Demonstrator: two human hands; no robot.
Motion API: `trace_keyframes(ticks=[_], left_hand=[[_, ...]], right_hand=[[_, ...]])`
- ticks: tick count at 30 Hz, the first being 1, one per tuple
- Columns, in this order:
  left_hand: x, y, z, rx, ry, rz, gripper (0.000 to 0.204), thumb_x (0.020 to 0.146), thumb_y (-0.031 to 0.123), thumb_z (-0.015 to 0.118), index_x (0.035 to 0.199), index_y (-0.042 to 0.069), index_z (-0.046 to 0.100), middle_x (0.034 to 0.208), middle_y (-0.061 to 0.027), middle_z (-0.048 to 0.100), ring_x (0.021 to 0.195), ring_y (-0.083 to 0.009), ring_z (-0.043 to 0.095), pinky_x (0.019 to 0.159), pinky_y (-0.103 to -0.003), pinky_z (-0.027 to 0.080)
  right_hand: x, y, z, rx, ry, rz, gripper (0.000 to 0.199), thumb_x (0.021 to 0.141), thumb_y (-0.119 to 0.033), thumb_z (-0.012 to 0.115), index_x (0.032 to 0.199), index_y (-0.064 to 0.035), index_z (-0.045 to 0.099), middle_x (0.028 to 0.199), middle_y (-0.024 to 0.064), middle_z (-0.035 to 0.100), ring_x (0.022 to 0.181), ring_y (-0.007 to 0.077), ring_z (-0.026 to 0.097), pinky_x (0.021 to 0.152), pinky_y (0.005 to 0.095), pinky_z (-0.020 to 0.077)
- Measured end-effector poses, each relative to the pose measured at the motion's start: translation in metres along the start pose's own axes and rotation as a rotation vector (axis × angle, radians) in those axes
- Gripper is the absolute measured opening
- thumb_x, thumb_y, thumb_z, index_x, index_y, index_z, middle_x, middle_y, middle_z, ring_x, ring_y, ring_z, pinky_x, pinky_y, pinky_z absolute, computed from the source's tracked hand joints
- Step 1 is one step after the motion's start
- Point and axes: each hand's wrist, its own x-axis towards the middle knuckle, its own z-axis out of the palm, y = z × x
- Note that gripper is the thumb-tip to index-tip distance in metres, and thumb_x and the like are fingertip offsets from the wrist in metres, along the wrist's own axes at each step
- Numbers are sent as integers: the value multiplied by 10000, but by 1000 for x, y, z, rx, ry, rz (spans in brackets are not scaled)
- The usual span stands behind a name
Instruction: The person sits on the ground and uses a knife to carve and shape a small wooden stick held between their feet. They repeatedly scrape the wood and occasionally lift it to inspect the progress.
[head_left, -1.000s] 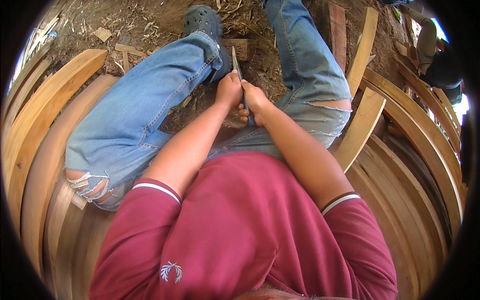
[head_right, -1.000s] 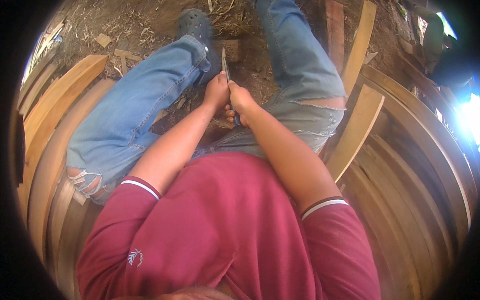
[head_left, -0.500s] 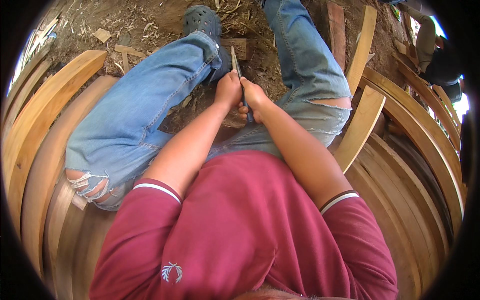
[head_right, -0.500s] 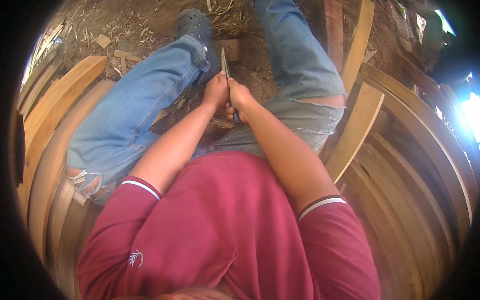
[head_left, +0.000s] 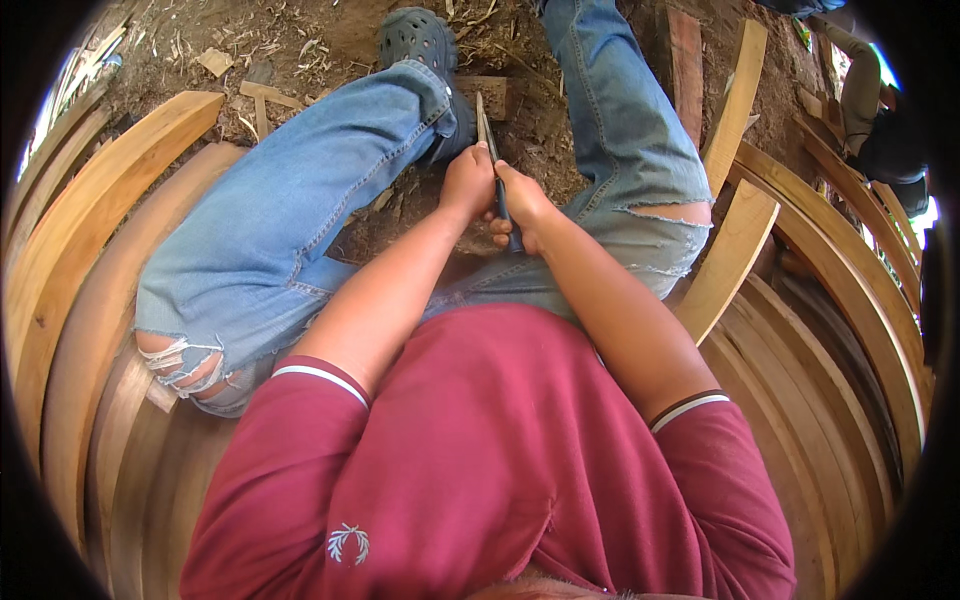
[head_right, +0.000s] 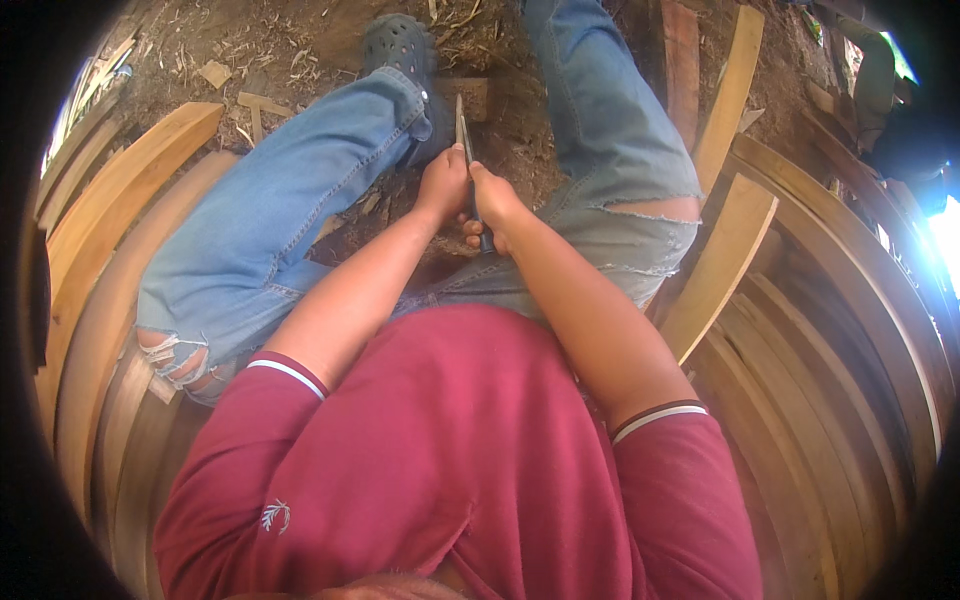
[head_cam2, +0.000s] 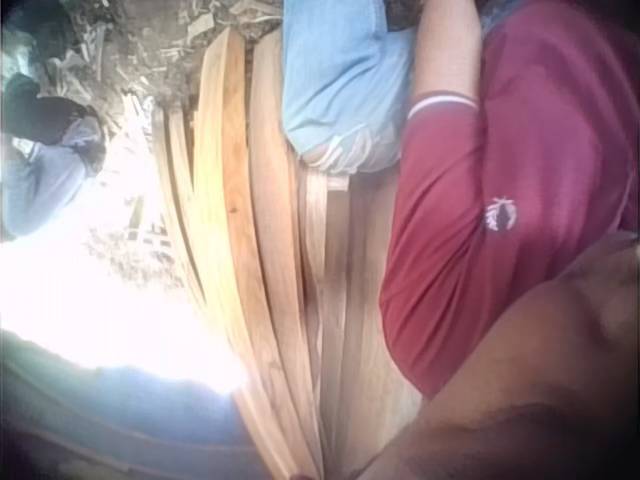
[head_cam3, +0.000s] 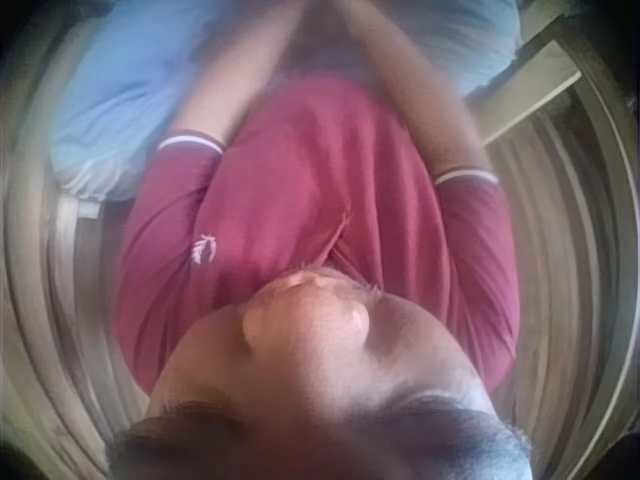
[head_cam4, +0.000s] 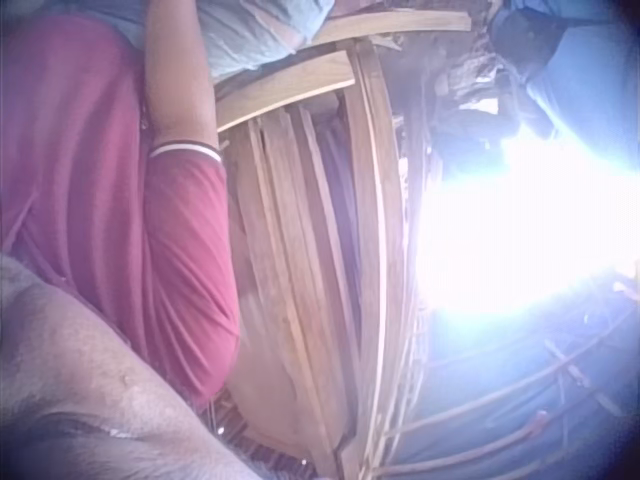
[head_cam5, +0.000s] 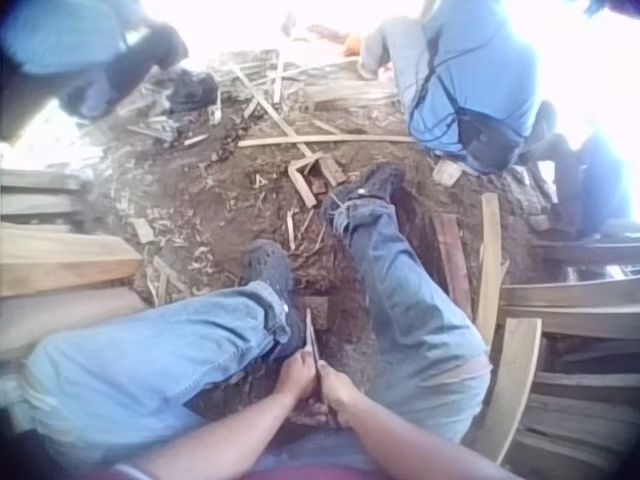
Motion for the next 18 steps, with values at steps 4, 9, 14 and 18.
trace_keyframes(ticks=[4, 9, 14, 18], left_hand=[[3, -3, 1, -4, -43, 15, 535, 1036, 374, 304, 1009, -41, 641, 1019, -289, 662, 1000, -455, 614, 878, -492, 442], [-2, -2, 3, 5, -13, 5, 528, 1036, 375, 310, 1001, -35, 641, 1002, -288, 660, 978, -454, 614, 856, -493, 442], [-3, -3, 2, 22, 4, 57, 513, 1033, 376, 335, 988, -39, 633, 962, -288, 655, 946, -445, 619, 834, -490, 442], [-1, 0, 2, -37, 2, 32, 463, 1040, 356, 364, 941, -14, 625, 921, -261, 664, 855, -434, 635, 786, -494, 482]], right_hand=[[13, -5, 7, -30, 56, -84, 410, 1034, -511, 371, 956, -122, 476, 663, 49, 451, 386, 140, 356, 368, 324, 353], [5, -2, 6, -31, 60, -68, 392, 1037, -505, 361, 967, -141, 485, 681, 36, 459, 400, 131, 364, 372, 314, 359], [18, 0, 6, -30, 42, -46, 370, 1038, -502, 353, 956, -166, 486, 701, 26, 458, 409, 116, 367, 375, 308, 358], [3, 8, 1, 69, 69, -78, 347, 1043, -477, 368, 974, -158, 487, 719, 27, 468, 418, 124, 370, 379, 319, 351]])
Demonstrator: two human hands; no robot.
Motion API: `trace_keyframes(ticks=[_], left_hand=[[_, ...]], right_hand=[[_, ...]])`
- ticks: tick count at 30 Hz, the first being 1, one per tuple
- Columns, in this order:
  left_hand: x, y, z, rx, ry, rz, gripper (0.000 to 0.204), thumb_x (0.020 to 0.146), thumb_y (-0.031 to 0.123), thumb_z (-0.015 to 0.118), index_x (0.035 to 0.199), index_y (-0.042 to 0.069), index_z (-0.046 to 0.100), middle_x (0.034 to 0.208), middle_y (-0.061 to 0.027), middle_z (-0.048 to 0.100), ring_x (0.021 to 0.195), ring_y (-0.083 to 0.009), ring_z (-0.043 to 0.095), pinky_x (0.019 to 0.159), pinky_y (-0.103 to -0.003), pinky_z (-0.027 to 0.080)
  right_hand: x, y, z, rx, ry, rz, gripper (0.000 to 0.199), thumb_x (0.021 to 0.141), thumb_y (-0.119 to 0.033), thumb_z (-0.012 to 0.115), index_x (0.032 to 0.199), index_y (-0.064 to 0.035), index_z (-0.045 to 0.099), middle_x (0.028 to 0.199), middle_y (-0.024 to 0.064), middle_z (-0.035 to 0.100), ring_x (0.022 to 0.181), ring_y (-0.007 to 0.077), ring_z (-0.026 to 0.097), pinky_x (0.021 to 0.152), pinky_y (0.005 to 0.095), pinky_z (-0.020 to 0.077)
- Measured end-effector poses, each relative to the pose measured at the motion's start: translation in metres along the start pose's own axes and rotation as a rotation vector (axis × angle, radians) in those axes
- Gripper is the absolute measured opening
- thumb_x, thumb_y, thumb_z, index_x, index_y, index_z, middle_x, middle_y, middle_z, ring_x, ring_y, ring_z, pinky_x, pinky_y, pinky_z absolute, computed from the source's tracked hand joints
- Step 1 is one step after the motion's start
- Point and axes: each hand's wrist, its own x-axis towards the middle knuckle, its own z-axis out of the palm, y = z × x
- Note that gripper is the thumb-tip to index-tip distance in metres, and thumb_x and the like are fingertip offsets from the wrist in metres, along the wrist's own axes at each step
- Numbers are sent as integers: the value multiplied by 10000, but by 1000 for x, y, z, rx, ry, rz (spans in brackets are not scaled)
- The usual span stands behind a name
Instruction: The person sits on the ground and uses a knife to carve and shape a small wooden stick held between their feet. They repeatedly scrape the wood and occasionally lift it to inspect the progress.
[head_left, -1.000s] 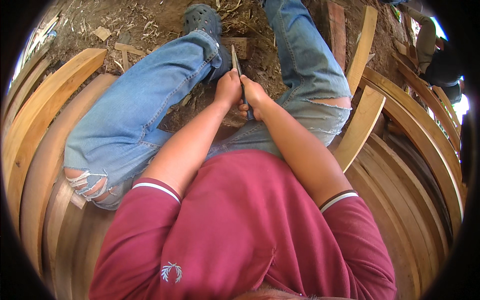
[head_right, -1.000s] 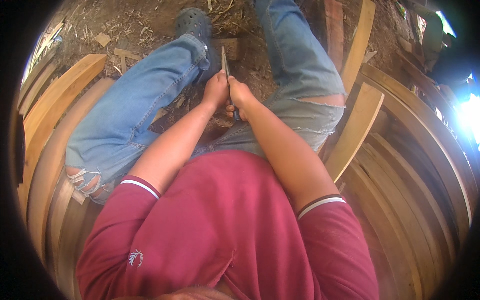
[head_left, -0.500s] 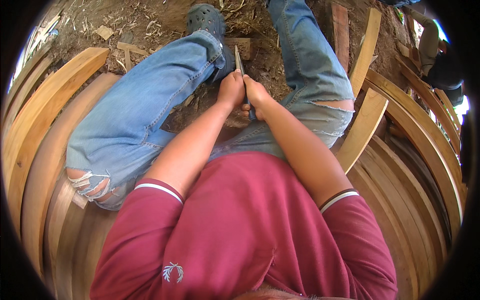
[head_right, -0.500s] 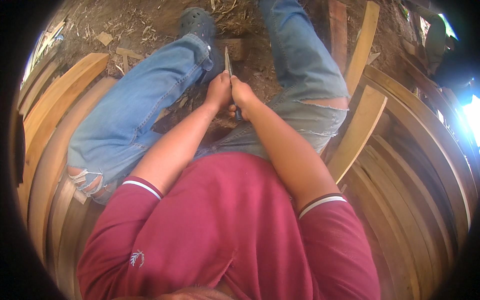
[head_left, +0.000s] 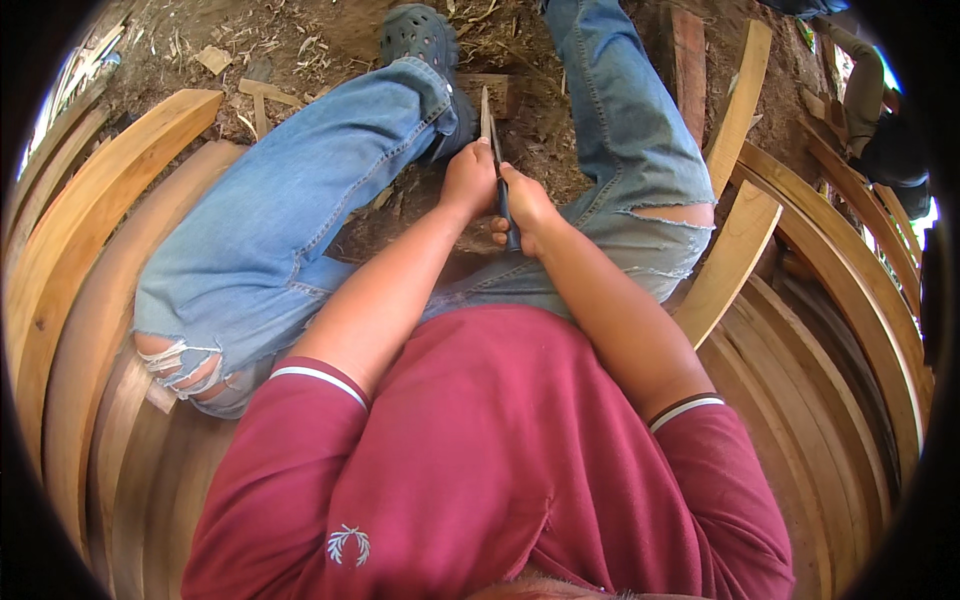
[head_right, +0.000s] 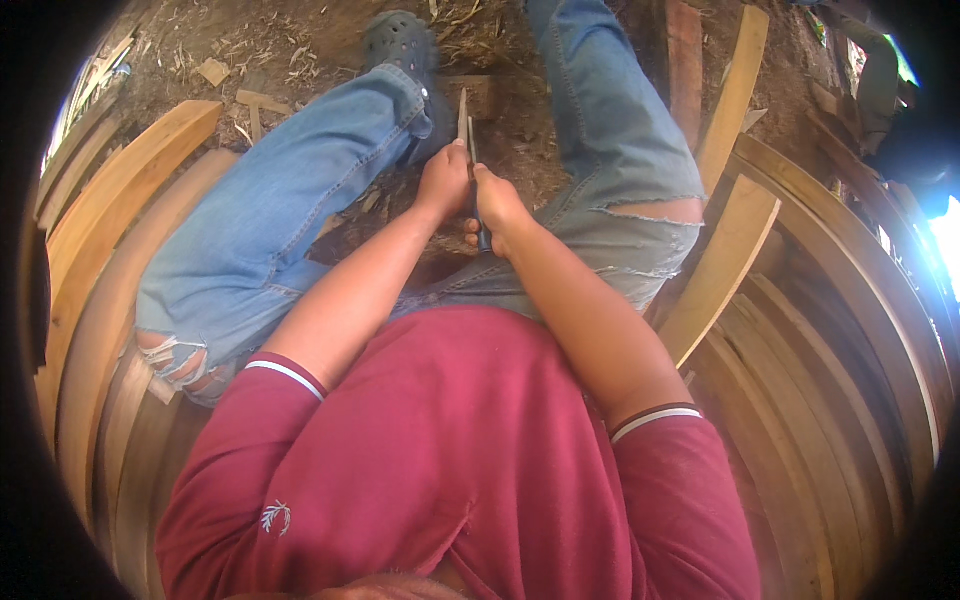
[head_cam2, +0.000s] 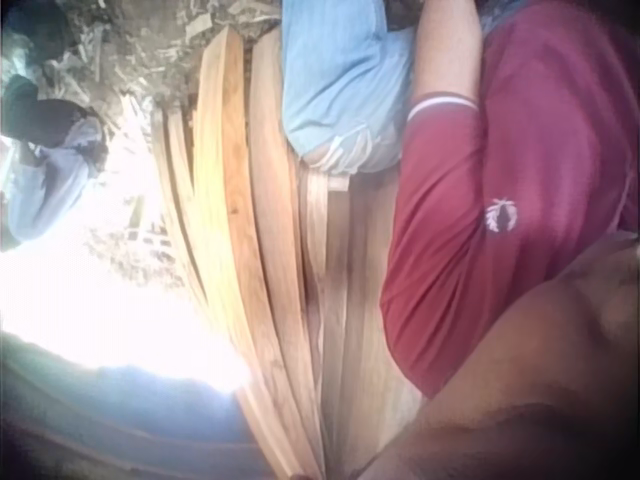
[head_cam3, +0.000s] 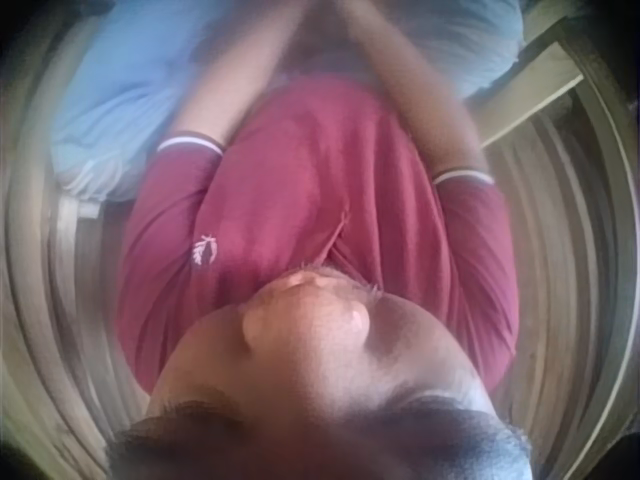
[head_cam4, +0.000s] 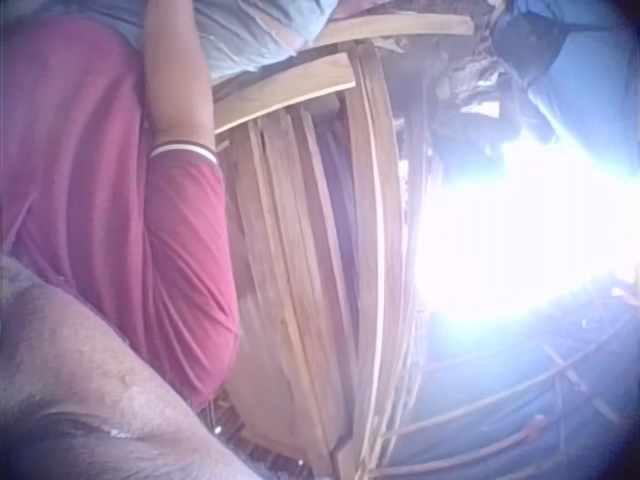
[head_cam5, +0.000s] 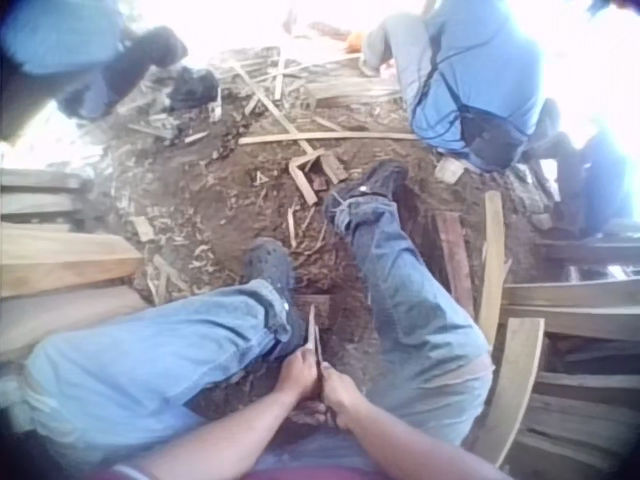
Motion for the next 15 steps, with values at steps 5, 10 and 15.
trace_keyframes(ticks=[5, 10, 15], left_hand=[[6, -9, 9, -474, -57, -245, 445, 1046, 348, 379, 884, -2, 601, 812, -162, 633, 784, -291, 645, 706, -458, 502], [3, -3, 5, -329, -38, -189, 456, 1040, 357, 370, 890, -2, 608, 819, -163, 633, 793, -296, 630, 735, -440, 487], [5, -9, 6, -101, 13, -31, 490, 1027, 383, 357, 883, -9, 614, 775, -143, 625, 762, -273, 591, 764, -422, 444]], right_hand=[[6, -6, -11, 70, -9, -34, 393, 1039, -473, 401, 1109, -102, 507, 849, 72, 513, 484, 148, 419, 432, 345, 398], [-9, -13, -2, -56, 33, -52, 344, 1040, -461, 423, 963, -134, 499, 742, 27, 472, 453, 136, 402, 390, 326, 346], [-13, -21, -2, -123, 11, -18, 336, 1038, -452, 422, 910, -143, 460, 714, 20, 438, 434, 131, 376, 386, 319, 340]])
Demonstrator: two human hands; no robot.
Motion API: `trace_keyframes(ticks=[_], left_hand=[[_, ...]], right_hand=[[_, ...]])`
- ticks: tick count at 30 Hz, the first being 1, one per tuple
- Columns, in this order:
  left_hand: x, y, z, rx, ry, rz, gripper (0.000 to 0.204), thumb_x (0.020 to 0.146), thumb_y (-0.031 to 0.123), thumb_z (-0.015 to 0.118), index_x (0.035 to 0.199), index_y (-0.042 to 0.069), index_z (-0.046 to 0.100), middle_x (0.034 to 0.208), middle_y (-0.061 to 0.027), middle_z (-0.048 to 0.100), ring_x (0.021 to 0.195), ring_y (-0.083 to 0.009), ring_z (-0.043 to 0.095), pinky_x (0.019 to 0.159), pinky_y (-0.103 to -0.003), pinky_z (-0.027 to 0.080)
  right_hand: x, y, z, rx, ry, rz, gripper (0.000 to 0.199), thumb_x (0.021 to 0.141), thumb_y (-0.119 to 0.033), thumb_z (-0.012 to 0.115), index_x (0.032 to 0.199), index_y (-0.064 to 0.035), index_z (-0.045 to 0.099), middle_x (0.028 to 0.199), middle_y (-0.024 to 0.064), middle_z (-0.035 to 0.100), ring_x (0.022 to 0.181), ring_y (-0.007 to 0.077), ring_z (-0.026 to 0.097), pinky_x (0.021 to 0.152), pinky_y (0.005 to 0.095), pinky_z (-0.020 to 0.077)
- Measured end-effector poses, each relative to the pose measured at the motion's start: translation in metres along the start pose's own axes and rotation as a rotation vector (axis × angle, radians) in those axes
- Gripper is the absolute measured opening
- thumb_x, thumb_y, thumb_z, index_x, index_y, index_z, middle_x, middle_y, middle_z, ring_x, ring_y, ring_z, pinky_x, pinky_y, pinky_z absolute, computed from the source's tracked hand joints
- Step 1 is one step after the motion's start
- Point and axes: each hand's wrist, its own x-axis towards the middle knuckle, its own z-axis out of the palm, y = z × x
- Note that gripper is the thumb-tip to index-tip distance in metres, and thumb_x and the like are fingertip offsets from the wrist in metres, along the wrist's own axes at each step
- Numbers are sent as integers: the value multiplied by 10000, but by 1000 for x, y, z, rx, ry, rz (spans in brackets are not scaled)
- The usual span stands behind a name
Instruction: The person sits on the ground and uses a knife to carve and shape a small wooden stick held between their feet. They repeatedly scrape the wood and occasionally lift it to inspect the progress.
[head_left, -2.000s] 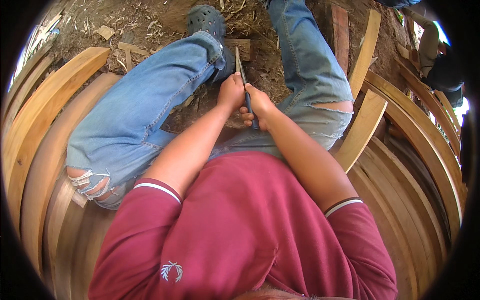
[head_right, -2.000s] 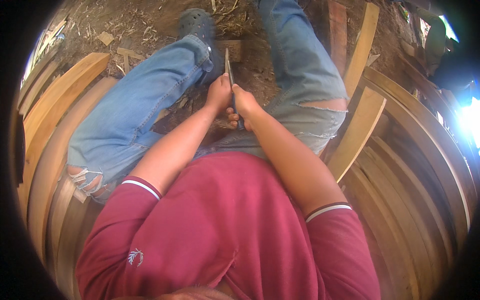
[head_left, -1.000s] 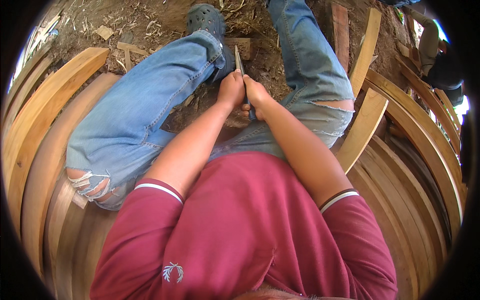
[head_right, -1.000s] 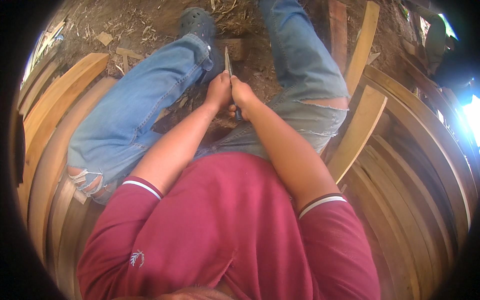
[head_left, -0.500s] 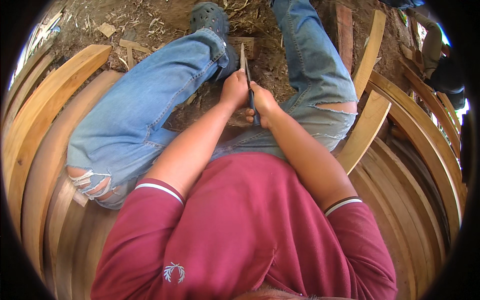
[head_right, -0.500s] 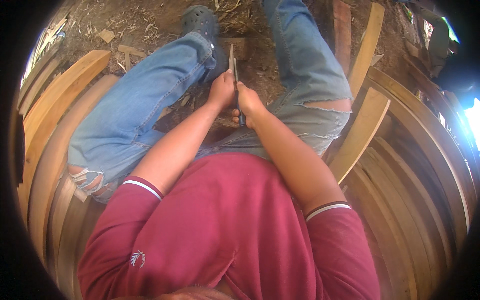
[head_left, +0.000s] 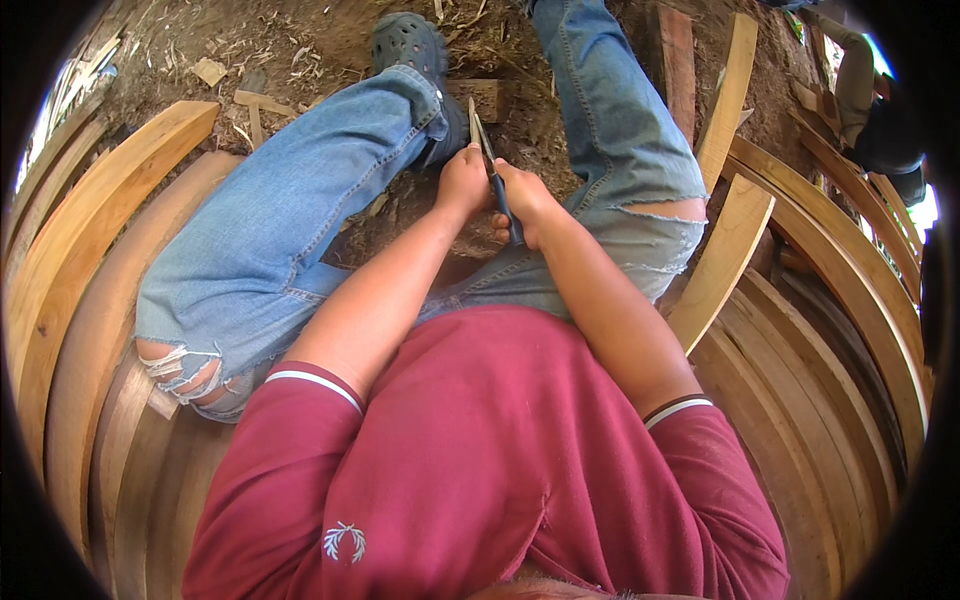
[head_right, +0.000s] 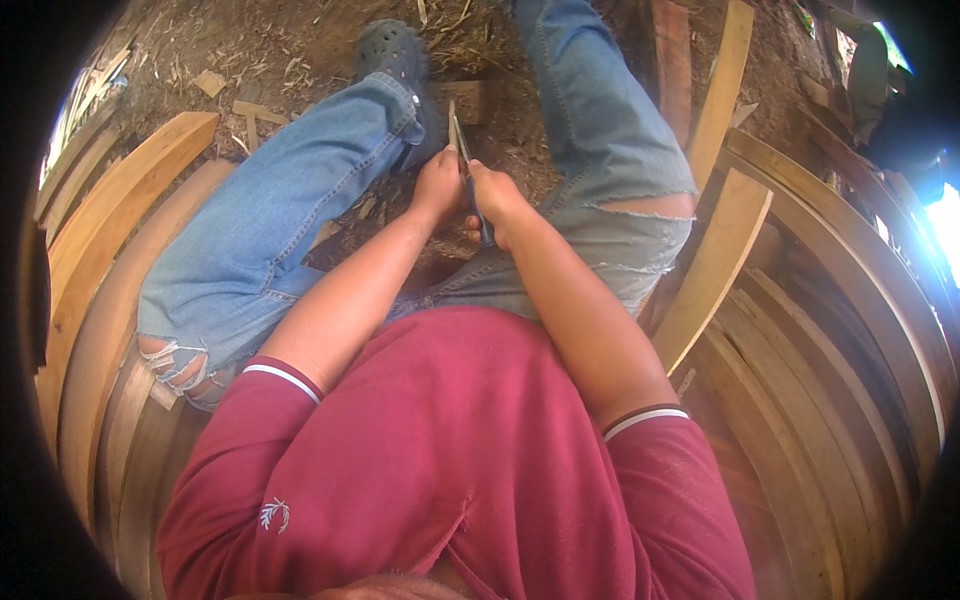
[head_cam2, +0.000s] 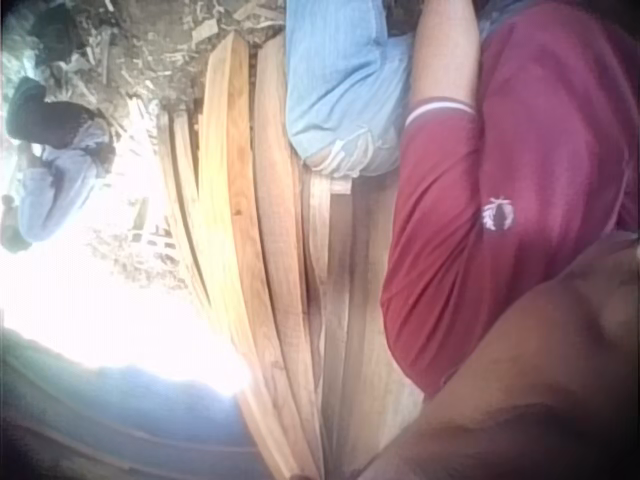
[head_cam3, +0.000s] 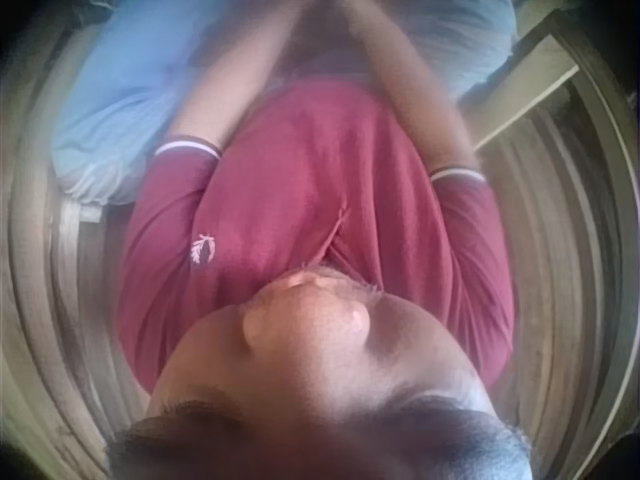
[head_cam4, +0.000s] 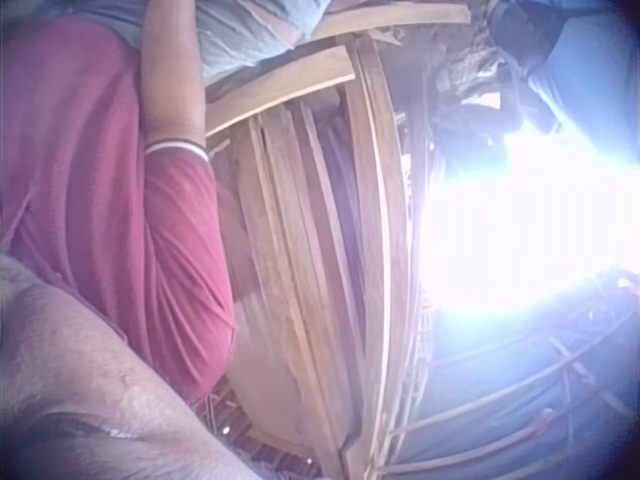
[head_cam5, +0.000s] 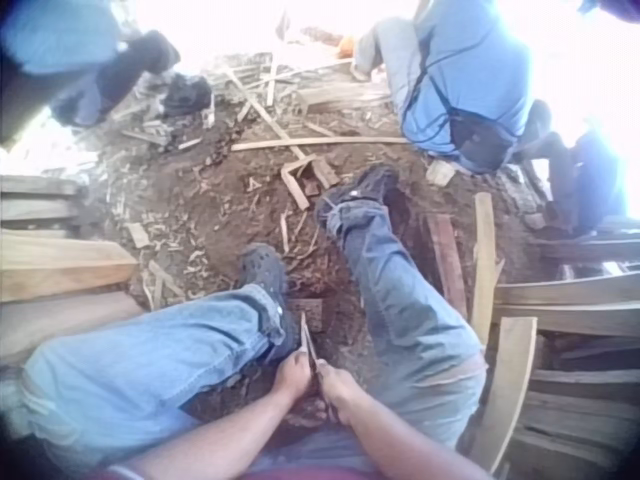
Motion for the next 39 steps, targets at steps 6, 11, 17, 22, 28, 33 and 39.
trace_keyframes(ticks=[6, 11, 17, 22, 28, 33, 39], left_hand=[[2, -1, 1, -33, -40, -68, 499, 1033, 381, 330, 921, -3, 629, 847, -179, 655, 798, -314, 609, 786, -430, 450], [2, -1, 2, 51, -20, -18, 518, 1037, 355, 314, 969, -33, 649, 961, -277, 658, 934, -433, 616, 850, -489, 449], [1, 8, -3, 89, -27, -5, 521, 1034, 342, 317, 957, -43, 660, 1018, -327, 649, 999, -492, 604, 872, -529, 448], [-1, 5, -1, 83, 12, -2, 517, 1036, 342, 318, 970, -43, 657, 1009, -320, 653, 983, -495, 604, 871, -526, 448], [-1, 5, -3, 85, -40, 10, 510, 1039, 343, 316, 988, -35, 655, 998, -307, 659, 970, -486, 609, 862, -513, 454], [1, 5, -2, 82, -77, -43, 509, 1042, 347, 312, 999, -30, 652, 1009, -299, 663, 976, -474, 614, 864, -505, 454], [-3, 2, 0, 178, 8, 28, 505, 1045, 339, 308, 1003, -30, 650, 1000, -289, 666, 951, -460, 626, 856, -498, 465]], right_hand=[[15, -5, -3, 5, -26, 36, 343, 1036, -445, 416, 889, -136, 440, 697, 26, 425, 421, 127, 365, 378, 325, 336], [15, 0, 5, -49, 17, -11, 361, 1033, -453, 409, 922, -116, 474, 683, 37, 448, 415, 136, 367, 382, 325, 351], [35, 5, 13, -110, 75, -51, 387, 1032, -464, 400, 929, -102, 492, 665, 47, 465, 400, 145, 367, 375, 332, 358], [23, 17, 5, -18, 1, -40, 396, 1036, -465, 391, 945, -95, 502, 658, 45, 460, 419, 143, 391, 373, 333, 359], [32, 9, 13, -101, 70, -80, 434, 1035, -483, 381, 951, -77, 511, 655, 55, 466, 432, 156, 412, 379, 350, 376], [46, 4, 9, -152, 49, -94, 458, 1033, -496, 374, 934, -71, 511, 664, 62, 476, 436, 156, 410, 388, 355, 389], [22, 8, 9, -62, 46, -39, 471, 1031, -500, 375, 901, -72, 524, 645, 46, 469, 432, 154, 399, 392, 359, 393]])
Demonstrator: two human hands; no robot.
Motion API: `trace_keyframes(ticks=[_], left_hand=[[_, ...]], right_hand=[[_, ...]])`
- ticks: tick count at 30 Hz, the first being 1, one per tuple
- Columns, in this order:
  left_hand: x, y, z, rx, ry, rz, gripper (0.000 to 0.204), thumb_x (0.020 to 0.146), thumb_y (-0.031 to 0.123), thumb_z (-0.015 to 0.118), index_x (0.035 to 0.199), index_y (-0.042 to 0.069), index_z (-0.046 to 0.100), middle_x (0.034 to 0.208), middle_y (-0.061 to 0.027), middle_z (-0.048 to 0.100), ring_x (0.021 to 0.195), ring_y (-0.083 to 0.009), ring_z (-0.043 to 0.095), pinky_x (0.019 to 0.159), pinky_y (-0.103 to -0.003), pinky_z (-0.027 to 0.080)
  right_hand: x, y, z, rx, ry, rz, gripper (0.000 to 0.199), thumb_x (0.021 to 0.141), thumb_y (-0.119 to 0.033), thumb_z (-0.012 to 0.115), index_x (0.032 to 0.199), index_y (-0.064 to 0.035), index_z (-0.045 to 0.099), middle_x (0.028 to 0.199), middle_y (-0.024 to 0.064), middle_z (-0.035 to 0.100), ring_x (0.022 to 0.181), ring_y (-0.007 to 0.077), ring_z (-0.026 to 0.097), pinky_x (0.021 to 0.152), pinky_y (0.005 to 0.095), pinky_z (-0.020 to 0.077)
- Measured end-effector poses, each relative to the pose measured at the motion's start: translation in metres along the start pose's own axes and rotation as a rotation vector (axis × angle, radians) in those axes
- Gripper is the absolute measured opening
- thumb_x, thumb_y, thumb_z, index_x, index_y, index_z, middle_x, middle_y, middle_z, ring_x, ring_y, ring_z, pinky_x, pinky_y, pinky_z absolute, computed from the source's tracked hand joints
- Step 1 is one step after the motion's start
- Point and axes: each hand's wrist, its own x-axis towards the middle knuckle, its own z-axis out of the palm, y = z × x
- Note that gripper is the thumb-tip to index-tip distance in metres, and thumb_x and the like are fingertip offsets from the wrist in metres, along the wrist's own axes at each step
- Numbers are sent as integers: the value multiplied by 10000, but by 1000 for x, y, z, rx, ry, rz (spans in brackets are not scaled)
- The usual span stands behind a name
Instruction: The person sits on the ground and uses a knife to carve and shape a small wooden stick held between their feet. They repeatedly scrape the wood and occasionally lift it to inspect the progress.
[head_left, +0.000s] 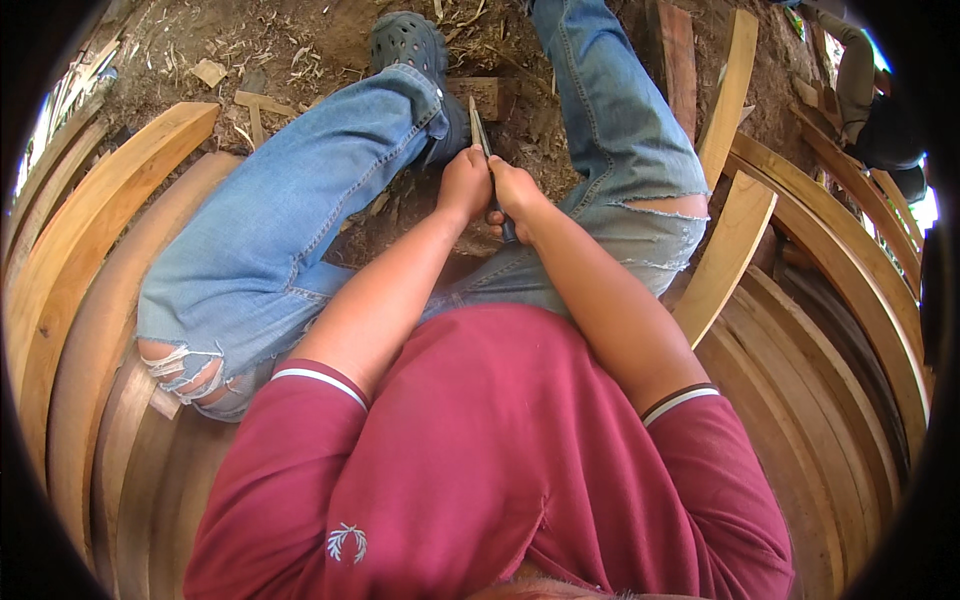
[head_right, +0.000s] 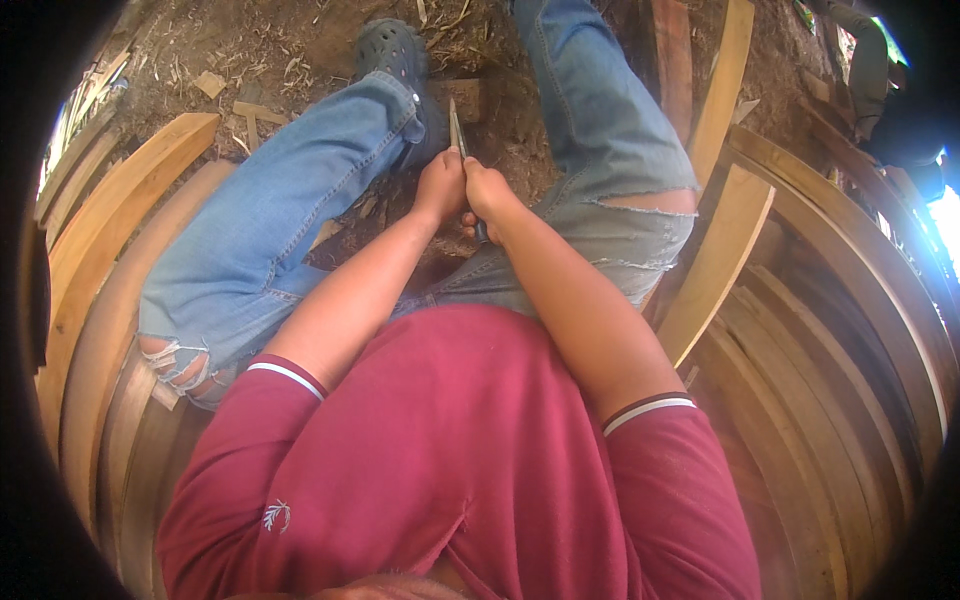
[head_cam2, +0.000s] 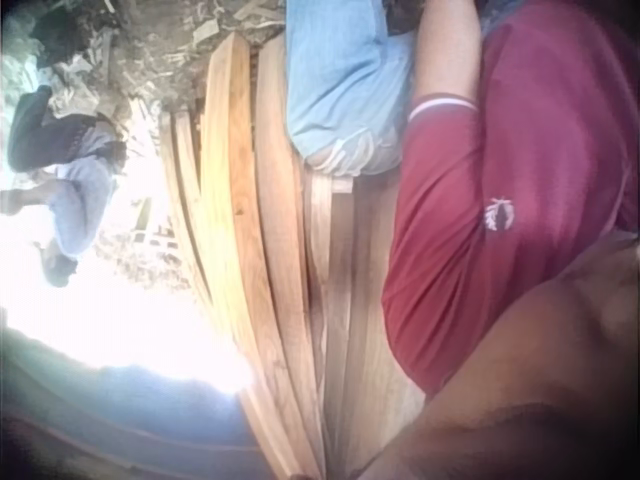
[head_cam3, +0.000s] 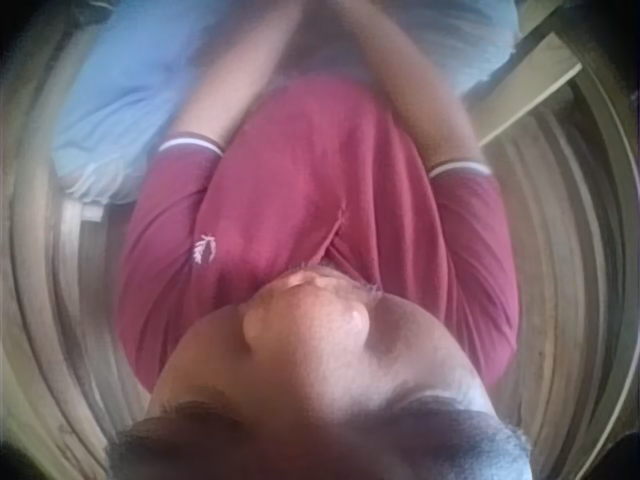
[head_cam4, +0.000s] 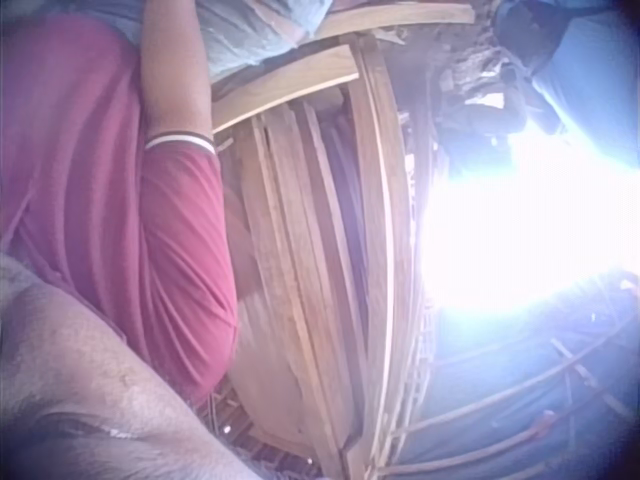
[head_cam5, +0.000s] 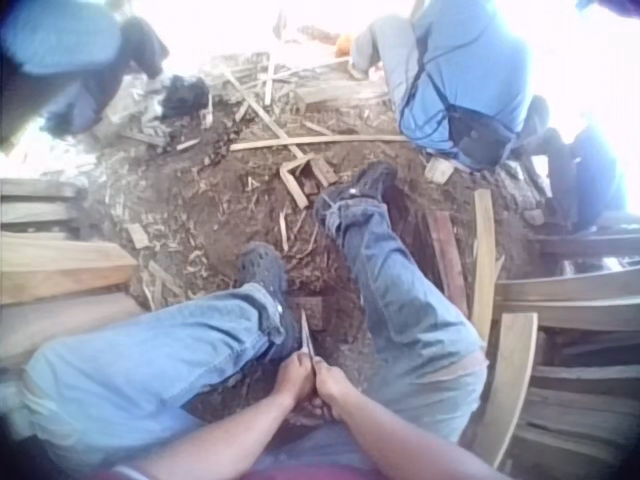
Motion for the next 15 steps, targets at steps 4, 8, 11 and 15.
trace_keyframes(ticks=[4, 8, 11, 15], left_hand=[[-3, 8, -5, -98, -94, -49, 506, 1041, 345, 315, 999, -32, 650, 1008, -297, 662, 972, -471, 621, 860, -508, 464], [2, -1, -1, -26, -58, -34, 499, 1041, 331, 307, 988, -26, 652, 1005, -299, 661, 971, -475, 620, 856, -517, 460], [1, -3, 3, 6, -15, 7, 492, 1036, 326, 308, 974, -18, 654, 1008, -298, 659, 978, -481, 613, 866, -528, 458], [-4, 12, -6, -19, -102, -41, 493, 1036, 336, 312, 978, -18, 651, 1024, -301, 656, 1004, -485, 606, 879, -531, 458]], right_hand=[[14, -11, 1, -110, 19, -26, 450, 1032, -487, 378, 915, -76, 520, 651, 44, 466, 426, 148, 391, 388, 348, 391], [11, 1, 0, -56, 0, -11, 416, 1027, -482, 392, 953, -91, 512, 652, 40, 466, 432, 139, 391, 376, 338, 381], [3, 1, -5, 37, -41, 14, 396, 1030, -478, 387, 960, -107, 505, 653, 39, 464, 418, 135, 379, 378, 348, 365], [15, -9, -1, -13, -4, 18, 378, 1034, -472, 383, 954, -124, 504, 652, 40, 466, 402, 135, 366, 377, 341, 354]])
